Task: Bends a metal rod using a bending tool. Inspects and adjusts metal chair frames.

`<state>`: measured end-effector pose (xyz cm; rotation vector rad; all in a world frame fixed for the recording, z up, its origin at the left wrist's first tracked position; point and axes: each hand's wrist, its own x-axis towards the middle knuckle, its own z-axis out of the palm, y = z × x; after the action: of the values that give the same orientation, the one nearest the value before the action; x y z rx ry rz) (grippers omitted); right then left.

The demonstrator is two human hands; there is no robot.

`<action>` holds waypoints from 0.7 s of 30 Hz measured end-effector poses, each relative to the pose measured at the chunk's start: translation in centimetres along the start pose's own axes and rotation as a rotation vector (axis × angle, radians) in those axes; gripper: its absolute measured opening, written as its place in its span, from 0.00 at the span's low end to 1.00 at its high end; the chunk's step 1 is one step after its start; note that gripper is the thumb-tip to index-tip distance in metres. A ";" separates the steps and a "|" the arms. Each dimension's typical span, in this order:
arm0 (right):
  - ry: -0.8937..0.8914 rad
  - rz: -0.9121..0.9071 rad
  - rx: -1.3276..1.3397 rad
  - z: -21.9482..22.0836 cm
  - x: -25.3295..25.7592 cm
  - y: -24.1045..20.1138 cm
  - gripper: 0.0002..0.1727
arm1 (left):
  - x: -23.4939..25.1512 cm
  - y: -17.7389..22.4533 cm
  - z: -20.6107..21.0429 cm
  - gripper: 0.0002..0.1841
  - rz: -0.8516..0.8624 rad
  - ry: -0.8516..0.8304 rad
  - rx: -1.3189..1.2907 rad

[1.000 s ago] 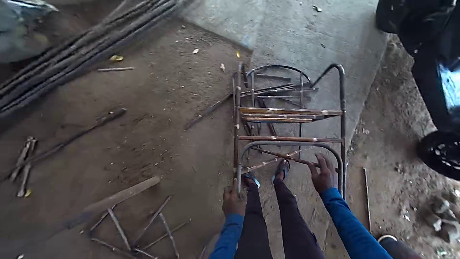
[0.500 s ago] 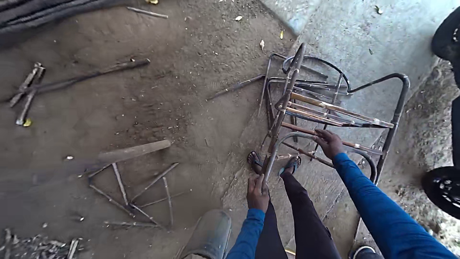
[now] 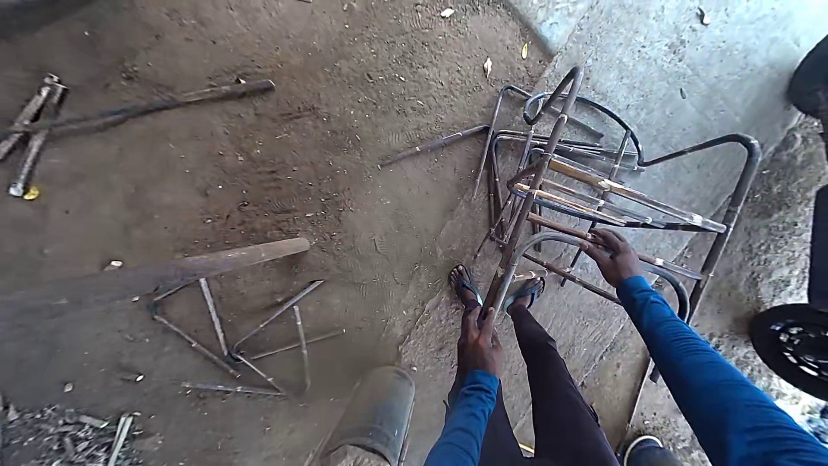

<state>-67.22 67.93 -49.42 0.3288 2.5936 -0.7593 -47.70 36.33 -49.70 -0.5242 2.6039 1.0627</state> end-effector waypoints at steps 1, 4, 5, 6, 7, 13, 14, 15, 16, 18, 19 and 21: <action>0.064 -0.002 -0.017 -0.3 -1.0 0.2 0.36 | 0.0 0.2 0.0 0.20 -0.002 -0.007 0.005; 0.242 0.191 -0.073 -1.9 -6.2 2.6 0.44 | 0.2 0.5 0.1 0.20 0.003 -0.013 0.046; 0.285 0.304 -0.099 -2.3 -8.2 4.3 0.45 | 0.4 0.6 0.2 0.20 0.005 -0.011 0.057; 0.312 0.427 -0.099 -2.6 -10.4 6.4 0.46 | 0.5 0.9 0.1 0.20 0.005 -0.007 0.067; 0.328 0.557 -0.089 -2.7 -12.6 8.8 0.48 | 0.6 1.1 0.1 0.19 0.001 -0.003 0.075; 0.073 0.924 -0.035 -0.4 -21.0 19.7 0.44 | 1.5 1.5 -0.3 0.17 -0.036 0.002 0.063; 0.032 0.922 -0.047 -0.3 -21.2 20.1 0.42 | 1.8 1.7 -0.5 0.18 -0.055 -0.012 0.084; -0.005 0.920 -0.068 -0.4 -21.2 19.9 0.40 | 1.9 1.9 -0.7 0.20 -0.074 -0.029 0.115; -0.045 0.915 -0.102 -0.8 -21.2 19.3 0.38 | 1.9 2.3 -0.8 0.23 -0.094 -0.049 0.172; -0.093 0.876 -0.187 -1.6 -21.6 17.8 0.31 | 1.7 3.5 -1.3 0.31 -0.156 -0.091 0.297; -0.082 0.851 -0.201 -2.2 -21.8 17.0 0.27 | 1.8 4.6 -1.7 0.34 -0.197 -0.107 0.345; -0.007 0.817 -0.179 -3.1 -23.3 16.3 0.23 | 2.0 7.1 -3.3 0.35 -0.325 -0.195 0.400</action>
<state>-42.14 80.59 -44.02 1.2102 2.1837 -0.2269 -52.95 38.27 -43.85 -0.6751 2.3627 0.4499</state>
